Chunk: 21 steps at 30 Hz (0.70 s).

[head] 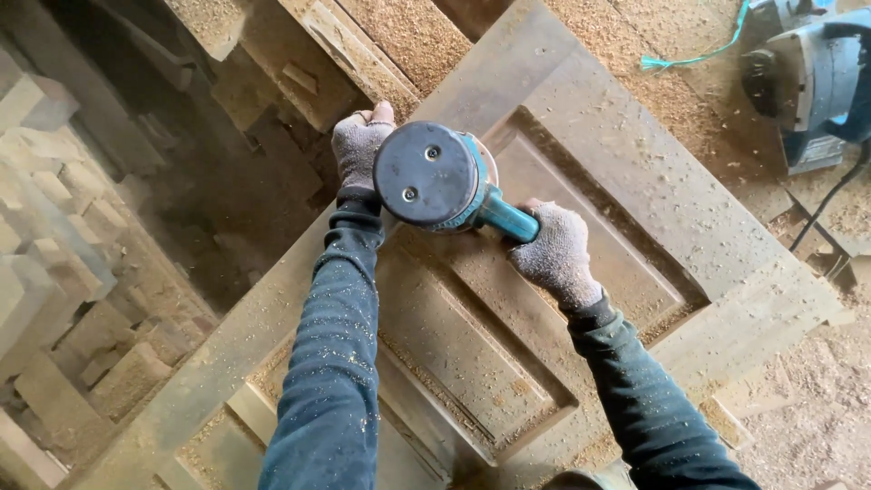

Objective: Using an orbital sander to smooth the surface of a wooden door in a workshop environment.

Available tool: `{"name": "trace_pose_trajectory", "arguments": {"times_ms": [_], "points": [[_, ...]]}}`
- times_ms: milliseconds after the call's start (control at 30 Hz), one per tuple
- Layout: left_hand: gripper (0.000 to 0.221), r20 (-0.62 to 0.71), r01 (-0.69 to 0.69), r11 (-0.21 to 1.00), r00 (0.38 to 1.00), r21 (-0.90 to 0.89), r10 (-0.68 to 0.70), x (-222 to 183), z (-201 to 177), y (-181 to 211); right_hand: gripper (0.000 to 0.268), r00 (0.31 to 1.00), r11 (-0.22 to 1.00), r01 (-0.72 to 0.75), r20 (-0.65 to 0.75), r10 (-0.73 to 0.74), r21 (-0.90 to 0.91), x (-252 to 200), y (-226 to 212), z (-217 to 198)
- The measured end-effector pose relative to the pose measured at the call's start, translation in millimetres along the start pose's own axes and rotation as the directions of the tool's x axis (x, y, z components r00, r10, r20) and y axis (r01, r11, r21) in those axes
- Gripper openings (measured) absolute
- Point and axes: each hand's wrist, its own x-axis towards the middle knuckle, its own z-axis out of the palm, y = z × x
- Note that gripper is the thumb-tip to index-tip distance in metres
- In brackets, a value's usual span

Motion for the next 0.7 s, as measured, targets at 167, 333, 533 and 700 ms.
{"name": "trace_pose_trajectory", "arguments": {"times_ms": [167, 333, 533, 700], "points": [[0.033, 0.013, 0.036, 0.999, 0.999, -0.002, -0.036, -15.0, -12.3, 1.1, 0.046, 1.000, 0.999, -0.023, 0.011, 0.023, 0.026, -4.4, 1.4, 7.6], [0.037, 0.016, 0.050, 0.998, 0.999, 0.024, -0.051, -18.4, -16.9, -3.1, 0.044, 1.000, 1.000, -0.011, 0.026, 0.011, -0.016, -5.7, -2.3, 6.5], [0.036, 0.009, 0.021, 1.000, 1.000, 0.004, -0.021, -32.7, -12.9, -8.9, 0.045, 0.999, 0.999, -0.031, 0.031, 0.032, -0.039, -19.0, 3.5, -0.2], [0.036, 0.049, -0.002, 0.998, 0.999, -0.068, 0.005, -58.8, -4.1, -12.1, 0.047, 0.998, 0.999, -0.041, 0.043, 0.041, -0.009, -41.7, 22.3, -8.4]]}}
